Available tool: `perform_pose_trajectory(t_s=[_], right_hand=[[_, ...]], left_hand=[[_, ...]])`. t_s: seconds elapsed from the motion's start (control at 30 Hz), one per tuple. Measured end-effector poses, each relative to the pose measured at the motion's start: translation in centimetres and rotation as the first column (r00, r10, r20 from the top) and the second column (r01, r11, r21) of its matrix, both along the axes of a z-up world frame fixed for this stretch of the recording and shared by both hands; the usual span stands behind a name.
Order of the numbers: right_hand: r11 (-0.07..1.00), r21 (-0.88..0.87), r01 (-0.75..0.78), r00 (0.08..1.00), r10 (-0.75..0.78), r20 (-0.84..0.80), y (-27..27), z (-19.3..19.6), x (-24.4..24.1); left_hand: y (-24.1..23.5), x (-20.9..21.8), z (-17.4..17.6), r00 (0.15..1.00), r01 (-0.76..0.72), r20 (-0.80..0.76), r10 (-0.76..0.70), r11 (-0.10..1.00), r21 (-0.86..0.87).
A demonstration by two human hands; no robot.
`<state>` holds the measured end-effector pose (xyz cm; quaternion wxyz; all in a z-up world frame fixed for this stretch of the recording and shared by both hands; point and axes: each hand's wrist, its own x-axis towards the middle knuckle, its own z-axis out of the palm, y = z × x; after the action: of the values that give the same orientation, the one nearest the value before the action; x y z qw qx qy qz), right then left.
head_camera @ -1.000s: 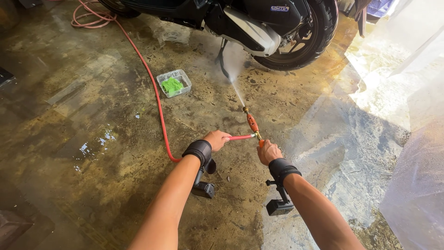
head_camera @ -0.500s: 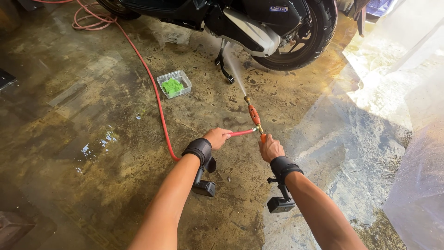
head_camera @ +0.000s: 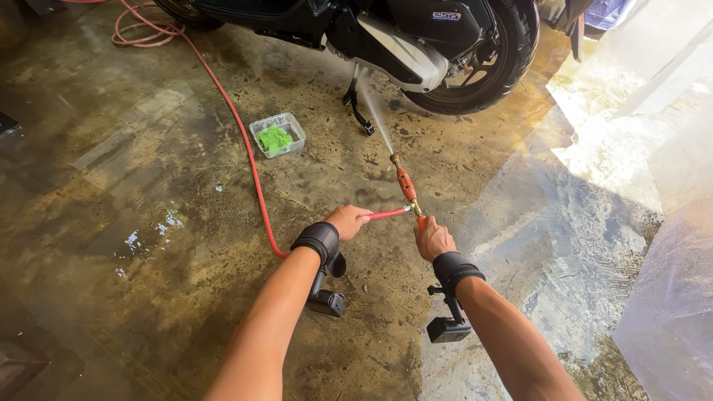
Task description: The person uses a pressure washer to rinse a scooter, moving the spray across the wheels, body, and seat. They then disconnect the hose, pick up a container with a green cloth, and dip the cloth into a bucket of soapy water.
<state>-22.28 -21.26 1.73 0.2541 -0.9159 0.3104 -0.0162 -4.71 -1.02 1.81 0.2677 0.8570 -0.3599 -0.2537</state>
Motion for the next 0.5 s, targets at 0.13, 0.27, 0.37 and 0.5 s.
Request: perform_pose_trajectory(t_s=[0.13,0.27,0.37,0.5], right_hand=[[1.0,0.012,0.027,1.0,-0.027,0.009,0.0,-0.8,0.1],[0.999,-0.003,0.033,0.999,-0.033,0.023,-0.5,-1.5,-0.3],[0.999,-0.001,0.049,0.999,-0.049,0.024,-1.0,-1.8,-0.8],[0.997,0.011,0.077,0.997,-0.077,0.014,-1.9,-2.0,-1.8]], left_hand=[[0.1,-0.5,1.3,1.0,-0.001,-0.022,0.001,1.0,0.022],[-0.7,-0.3,0.9,1.0,0.012,-0.005,-0.012,1.0,0.006],[-1.3,-0.7,1.2,1.0,0.031,-0.004,-0.031,0.999,-0.009],[-2.3,-2.0,3.2,0.998,0.057,-0.035,-0.055,0.995,0.076]])
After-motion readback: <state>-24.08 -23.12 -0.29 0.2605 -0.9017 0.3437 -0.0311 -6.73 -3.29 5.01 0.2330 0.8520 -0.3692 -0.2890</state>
